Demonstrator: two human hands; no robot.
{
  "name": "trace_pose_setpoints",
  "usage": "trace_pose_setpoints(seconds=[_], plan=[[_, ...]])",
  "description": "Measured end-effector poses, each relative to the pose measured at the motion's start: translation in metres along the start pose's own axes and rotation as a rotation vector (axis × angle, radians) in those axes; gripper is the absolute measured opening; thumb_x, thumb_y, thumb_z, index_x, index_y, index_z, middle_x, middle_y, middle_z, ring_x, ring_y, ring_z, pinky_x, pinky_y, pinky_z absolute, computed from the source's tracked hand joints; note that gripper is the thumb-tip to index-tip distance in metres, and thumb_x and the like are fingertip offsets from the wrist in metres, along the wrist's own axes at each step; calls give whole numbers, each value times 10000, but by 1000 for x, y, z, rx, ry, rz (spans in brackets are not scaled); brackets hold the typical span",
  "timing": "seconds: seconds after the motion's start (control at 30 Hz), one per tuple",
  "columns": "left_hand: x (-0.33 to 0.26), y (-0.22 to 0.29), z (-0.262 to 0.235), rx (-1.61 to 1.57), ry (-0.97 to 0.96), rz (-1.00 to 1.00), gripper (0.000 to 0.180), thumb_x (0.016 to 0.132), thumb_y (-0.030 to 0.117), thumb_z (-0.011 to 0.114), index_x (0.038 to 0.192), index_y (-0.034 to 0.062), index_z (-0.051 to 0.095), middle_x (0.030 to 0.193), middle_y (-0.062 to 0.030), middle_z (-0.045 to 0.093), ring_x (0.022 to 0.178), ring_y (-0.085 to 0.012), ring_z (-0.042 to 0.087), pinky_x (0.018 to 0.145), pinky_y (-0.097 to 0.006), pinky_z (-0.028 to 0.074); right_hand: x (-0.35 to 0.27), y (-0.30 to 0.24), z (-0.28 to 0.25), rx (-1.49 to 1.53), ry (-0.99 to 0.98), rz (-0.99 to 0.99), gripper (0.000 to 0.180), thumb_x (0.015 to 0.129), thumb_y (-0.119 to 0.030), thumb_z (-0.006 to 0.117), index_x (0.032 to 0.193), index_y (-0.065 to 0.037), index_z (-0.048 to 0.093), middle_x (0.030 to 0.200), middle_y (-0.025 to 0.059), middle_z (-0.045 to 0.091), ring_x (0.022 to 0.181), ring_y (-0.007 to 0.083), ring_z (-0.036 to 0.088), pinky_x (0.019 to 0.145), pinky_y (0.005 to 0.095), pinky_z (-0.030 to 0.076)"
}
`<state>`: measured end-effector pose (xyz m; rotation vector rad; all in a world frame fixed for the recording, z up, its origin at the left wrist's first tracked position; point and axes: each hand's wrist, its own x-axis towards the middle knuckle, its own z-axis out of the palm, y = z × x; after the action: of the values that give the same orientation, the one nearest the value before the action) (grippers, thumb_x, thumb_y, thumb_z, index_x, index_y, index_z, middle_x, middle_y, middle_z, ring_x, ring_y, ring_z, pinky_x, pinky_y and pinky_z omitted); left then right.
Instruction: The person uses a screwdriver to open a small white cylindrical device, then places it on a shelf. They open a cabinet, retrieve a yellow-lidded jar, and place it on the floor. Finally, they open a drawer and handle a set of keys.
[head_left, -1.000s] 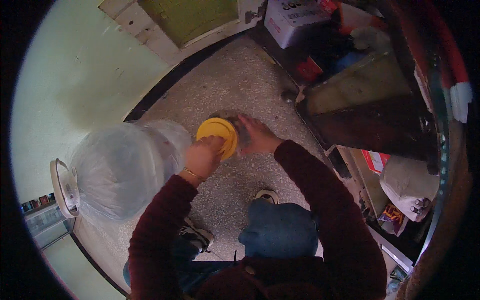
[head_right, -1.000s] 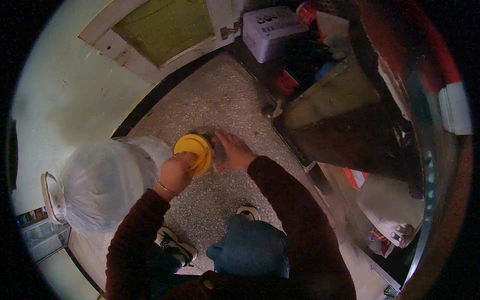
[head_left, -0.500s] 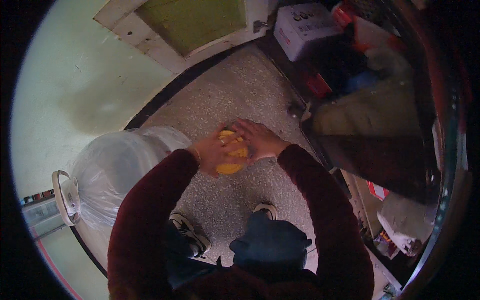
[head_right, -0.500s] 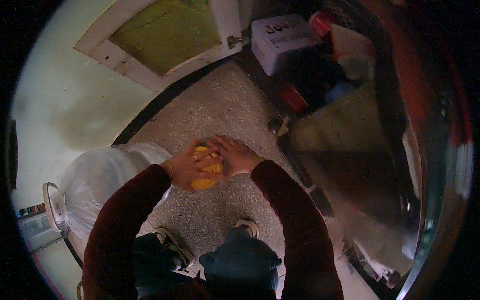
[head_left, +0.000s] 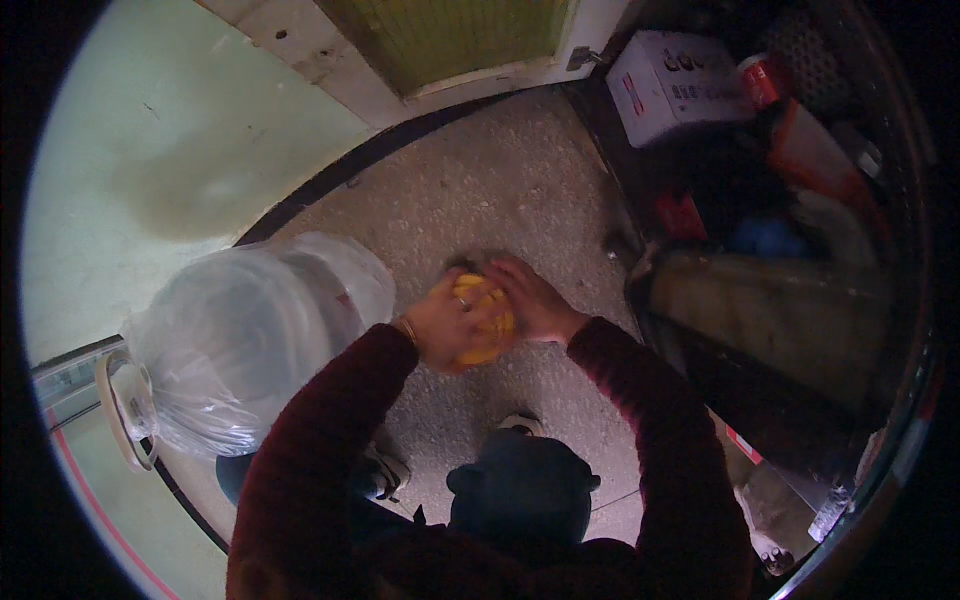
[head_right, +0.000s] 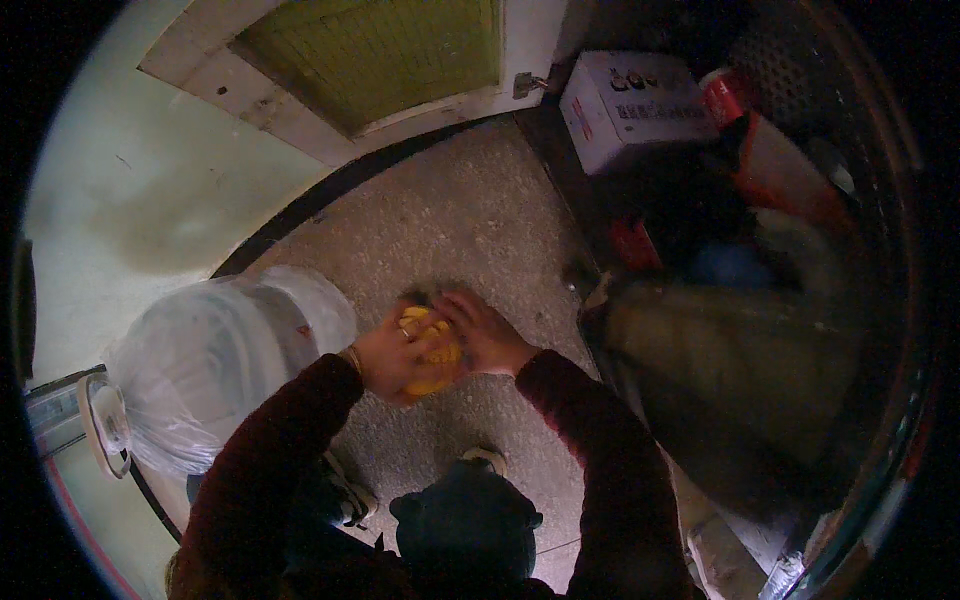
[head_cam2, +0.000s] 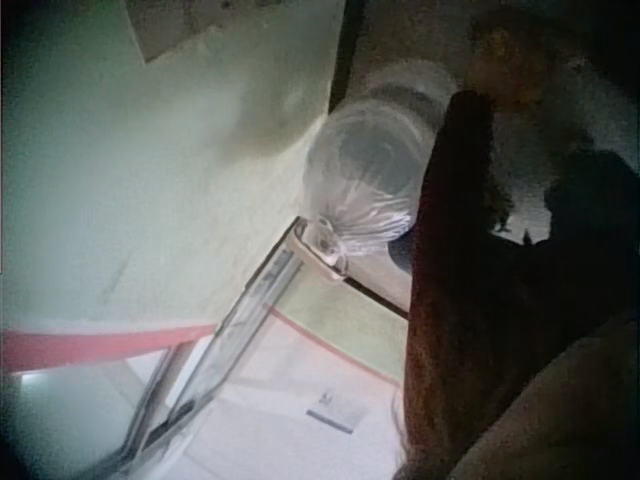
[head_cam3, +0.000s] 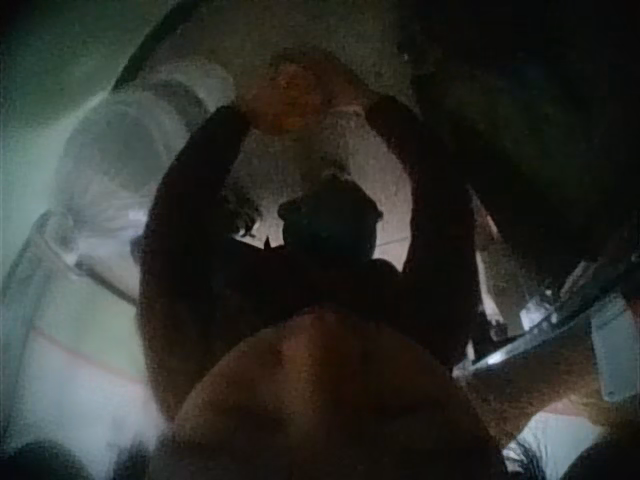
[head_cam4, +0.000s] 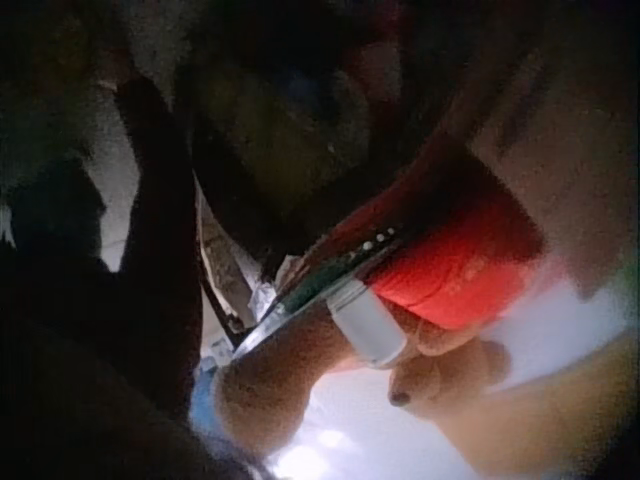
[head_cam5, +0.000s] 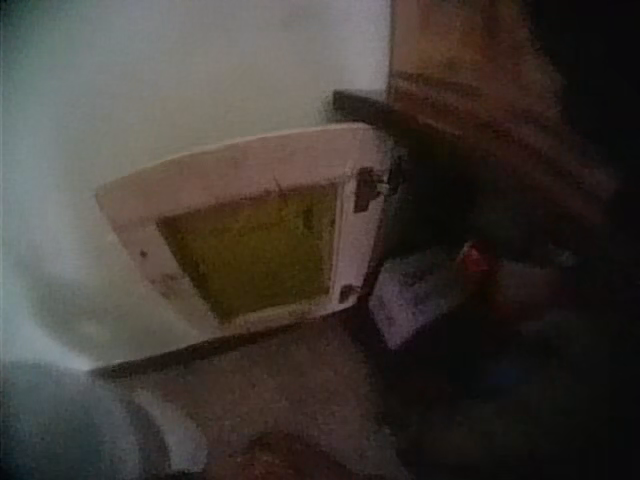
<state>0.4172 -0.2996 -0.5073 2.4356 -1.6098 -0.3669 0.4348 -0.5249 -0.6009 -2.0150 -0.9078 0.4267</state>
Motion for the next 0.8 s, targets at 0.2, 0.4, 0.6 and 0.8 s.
trace_pose_setpoints(seconds=[0.2, 0.4, 0.6, 0.8], plan=[[29, 64, 19, -19, 386, -922, 781, 654, 493, 736, 1375, 295, 513, 1458, -171, 389, 1339, -425, 356, 987, -676, 291, -15, 12, 21, 45, 82, -5, 975, 586, -263, 887, 1407, -82, 394, 1455, 193, 356, 1354, 418, 341, 1132, 473, 317], [50, 80, 39, 146, 601, -1369, 820, 638, 514, 720, 1387, 256, 507, 1470, -178, 374, 1331, -436, 346, 998, -626, 283, -17, -45, 84, -252, 358, 239, 960, 685, -280, 830, 1455, -59, 299, 1494, 222, 303, 1369, 451, 314, 1130, 506, 300], [16, 69, 30, 30, 473, -1127, 806, 623, 483, 759, 1366, 289, 517, 1449, -139, 399, 1340, -413, 343, 995, -643, 287, -49, -75, 76, 16, 189, 480, 1040, 706, -313, 819, 1504, -37, 211, 1559, 214, 205, 1441, 402, 215, 1160, 496, 243], [0, 48, 8, 62, 55, -67, 792, 596, 445, 765, 1337, 268, 547, 1419, -161, 419, 1337, -429, 345, 1000, -639, 300, -60, -13, -1, -275, -152, 135, 1197, 608, -343, 891, 1528, -72, 176, 1585, 196, 176, 1450, 358, 227, 1150, 465, 271]])
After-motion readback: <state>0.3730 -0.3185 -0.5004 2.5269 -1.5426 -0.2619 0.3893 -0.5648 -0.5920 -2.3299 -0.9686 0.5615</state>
